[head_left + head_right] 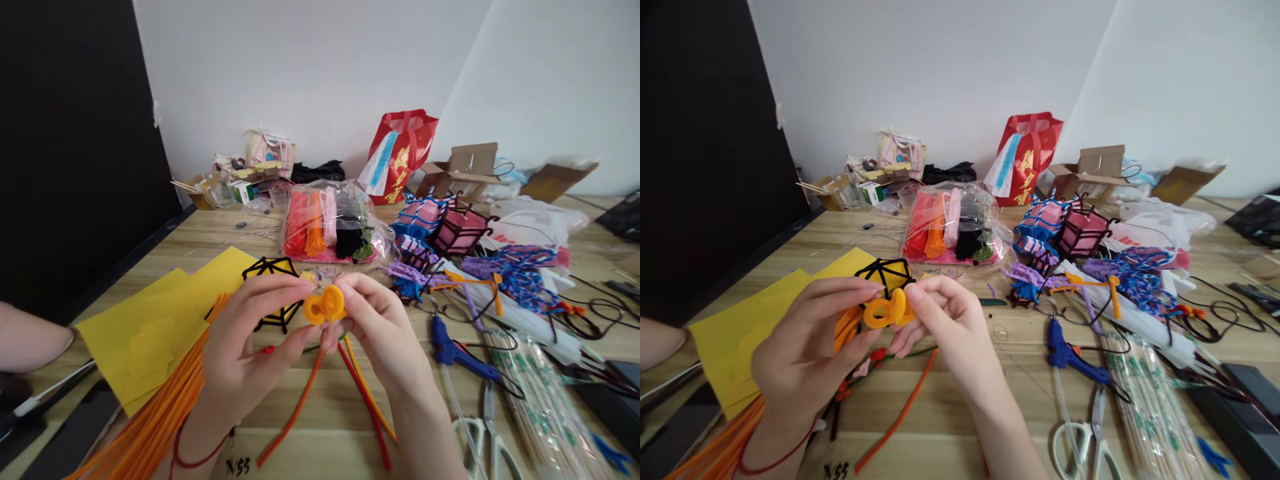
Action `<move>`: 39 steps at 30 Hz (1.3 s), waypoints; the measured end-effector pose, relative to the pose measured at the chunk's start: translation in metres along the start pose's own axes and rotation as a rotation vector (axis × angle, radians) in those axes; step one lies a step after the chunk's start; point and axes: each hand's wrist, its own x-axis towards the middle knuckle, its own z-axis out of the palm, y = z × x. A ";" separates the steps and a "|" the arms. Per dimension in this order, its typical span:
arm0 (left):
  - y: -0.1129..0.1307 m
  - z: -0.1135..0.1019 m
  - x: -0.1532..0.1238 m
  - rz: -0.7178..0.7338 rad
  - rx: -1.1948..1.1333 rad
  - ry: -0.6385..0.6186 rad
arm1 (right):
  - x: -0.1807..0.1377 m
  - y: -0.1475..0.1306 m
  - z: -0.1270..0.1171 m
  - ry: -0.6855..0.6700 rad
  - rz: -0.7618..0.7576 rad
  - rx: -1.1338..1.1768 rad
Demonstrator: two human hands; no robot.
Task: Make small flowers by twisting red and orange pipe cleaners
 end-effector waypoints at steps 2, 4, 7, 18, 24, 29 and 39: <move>0.001 0.000 -0.001 -0.010 -0.008 -0.011 | 0.000 0.001 0.001 -0.033 0.005 0.035; 0.002 0.001 -0.002 -0.015 -0.026 -0.001 | -0.001 0.001 0.001 -0.040 -0.006 0.049; 0.002 0.001 0.000 0.028 -0.017 0.011 | -0.001 0.002 0.002 -0.015 -0.064 0.025; 0.009 0.003 0.009 0.184 0.196 -0.012 | 0.000 0.005 0.002 0.070 -0.336 -0.100; 0.011 0.001 0.009 0.282 0.459 0.121 | -0.003 0.004 0.008 0.093 -0.417 -0.168; 0.012 -0.006 0.006 0.337 0.581 0.116 | -0.006 0.004 0.010 0.058 -0.409 -0.180; 0.016 -0.001 0.006 0.218 0.395 0.146 | -0.015 0.002 0.014 0.094 -0.467 -0.614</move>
